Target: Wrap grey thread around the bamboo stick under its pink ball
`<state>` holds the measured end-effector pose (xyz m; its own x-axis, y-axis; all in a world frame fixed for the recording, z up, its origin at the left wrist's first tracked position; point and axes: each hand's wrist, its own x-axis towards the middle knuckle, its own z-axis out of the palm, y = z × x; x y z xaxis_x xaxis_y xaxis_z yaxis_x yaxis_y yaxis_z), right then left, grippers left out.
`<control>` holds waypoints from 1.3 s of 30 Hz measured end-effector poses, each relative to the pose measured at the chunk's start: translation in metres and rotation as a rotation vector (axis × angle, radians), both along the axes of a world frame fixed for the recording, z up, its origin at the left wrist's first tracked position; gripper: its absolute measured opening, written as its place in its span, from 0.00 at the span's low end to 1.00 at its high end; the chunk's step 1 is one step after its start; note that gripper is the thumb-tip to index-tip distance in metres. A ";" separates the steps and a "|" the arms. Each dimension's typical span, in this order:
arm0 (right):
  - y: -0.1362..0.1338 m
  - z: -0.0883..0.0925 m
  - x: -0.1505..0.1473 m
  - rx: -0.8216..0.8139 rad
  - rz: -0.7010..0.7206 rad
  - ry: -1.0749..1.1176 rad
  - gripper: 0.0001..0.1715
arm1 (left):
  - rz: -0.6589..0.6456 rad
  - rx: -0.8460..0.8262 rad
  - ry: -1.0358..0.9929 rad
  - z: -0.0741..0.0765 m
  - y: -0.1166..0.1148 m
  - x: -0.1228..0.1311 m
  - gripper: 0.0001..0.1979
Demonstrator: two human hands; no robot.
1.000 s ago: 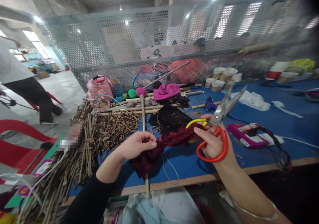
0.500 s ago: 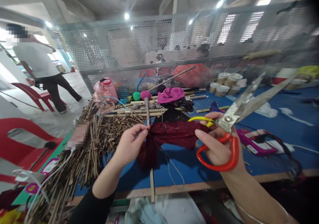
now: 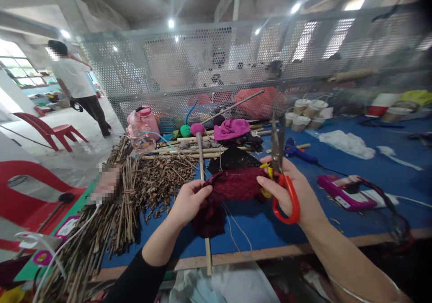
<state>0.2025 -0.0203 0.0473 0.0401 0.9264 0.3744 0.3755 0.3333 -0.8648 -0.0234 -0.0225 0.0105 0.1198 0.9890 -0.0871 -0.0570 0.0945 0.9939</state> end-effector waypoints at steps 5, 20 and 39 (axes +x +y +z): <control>0.008 -0.037 0.059 -0.258 -0.196 -0.339 0.26 | 0.080 -0.133 -0.304 -0.007 -0.009 -0.005 0.13; -0.043 -0.019 0.004 -0.412 0.428 -0.437 0.20 | 0.237 -0.035 -0.392 -0.014 -0.043 0.008 0.11; -0.082 -0.058 -0.099 -0.212 0.244 0.279 0.17 | 0.282 0.138 0.066 -0.019 -0.067 -0.022 0.13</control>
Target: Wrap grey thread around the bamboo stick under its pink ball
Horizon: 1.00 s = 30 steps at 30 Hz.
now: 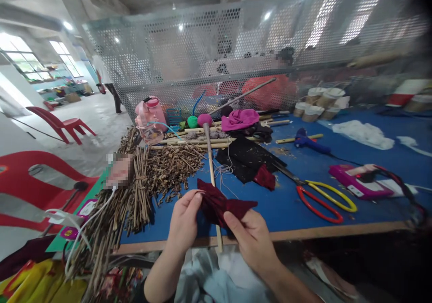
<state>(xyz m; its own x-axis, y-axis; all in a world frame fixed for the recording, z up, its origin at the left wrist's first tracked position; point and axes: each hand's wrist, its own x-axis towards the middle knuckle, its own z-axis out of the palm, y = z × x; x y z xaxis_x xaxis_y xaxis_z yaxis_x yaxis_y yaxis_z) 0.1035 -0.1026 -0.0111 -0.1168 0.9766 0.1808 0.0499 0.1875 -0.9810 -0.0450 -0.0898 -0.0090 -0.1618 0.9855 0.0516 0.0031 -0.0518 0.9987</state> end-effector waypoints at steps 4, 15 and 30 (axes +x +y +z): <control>0.007 0.002 -0.007 -0.118 0.038 0.249 0.14 | -0.014 -0.115 -0.218 0.007 0.007 0.007 0.15; 0.039 0.007 0.027 -0.373 -0.026 0.772 0.12 | -0.488 -0.245 -0.018 0.021 0.015 0.007 0.13; 0.032 -0.003 0.072 -0.067 -0.248 0.487 0.17 | 0.205 0.078 0.910 0.004 0.036 -0.003 0.11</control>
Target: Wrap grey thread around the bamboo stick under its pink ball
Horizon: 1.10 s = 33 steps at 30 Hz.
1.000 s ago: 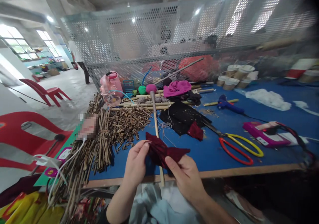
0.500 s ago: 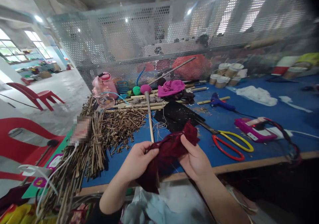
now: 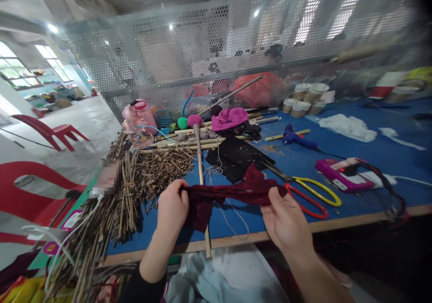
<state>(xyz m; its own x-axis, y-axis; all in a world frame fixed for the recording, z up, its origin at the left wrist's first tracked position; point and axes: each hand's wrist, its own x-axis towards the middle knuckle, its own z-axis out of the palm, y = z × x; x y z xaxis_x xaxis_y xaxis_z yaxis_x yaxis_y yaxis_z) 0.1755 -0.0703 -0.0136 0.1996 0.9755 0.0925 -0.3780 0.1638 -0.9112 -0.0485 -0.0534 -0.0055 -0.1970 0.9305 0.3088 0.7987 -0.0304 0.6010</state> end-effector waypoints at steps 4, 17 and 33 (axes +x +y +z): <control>0.006 0.009 0.015 0.033 -0.120 0.007 0.12 | 0.020 -0.031 -0.070 -0.001 0.001 -0.014 0.08; 0.038 0.008 0.048 -0.061 -0.247 -0.128 0.13 | -0.179 -0.046 -0.853 0.007 0.014 -0.011 0.12; 0.019 -0.015 0.086 -0.046 -0.176 -1.287 0.20 | -0.144 -0.141 -0.391 -0.021 -0.020 0.000 0.15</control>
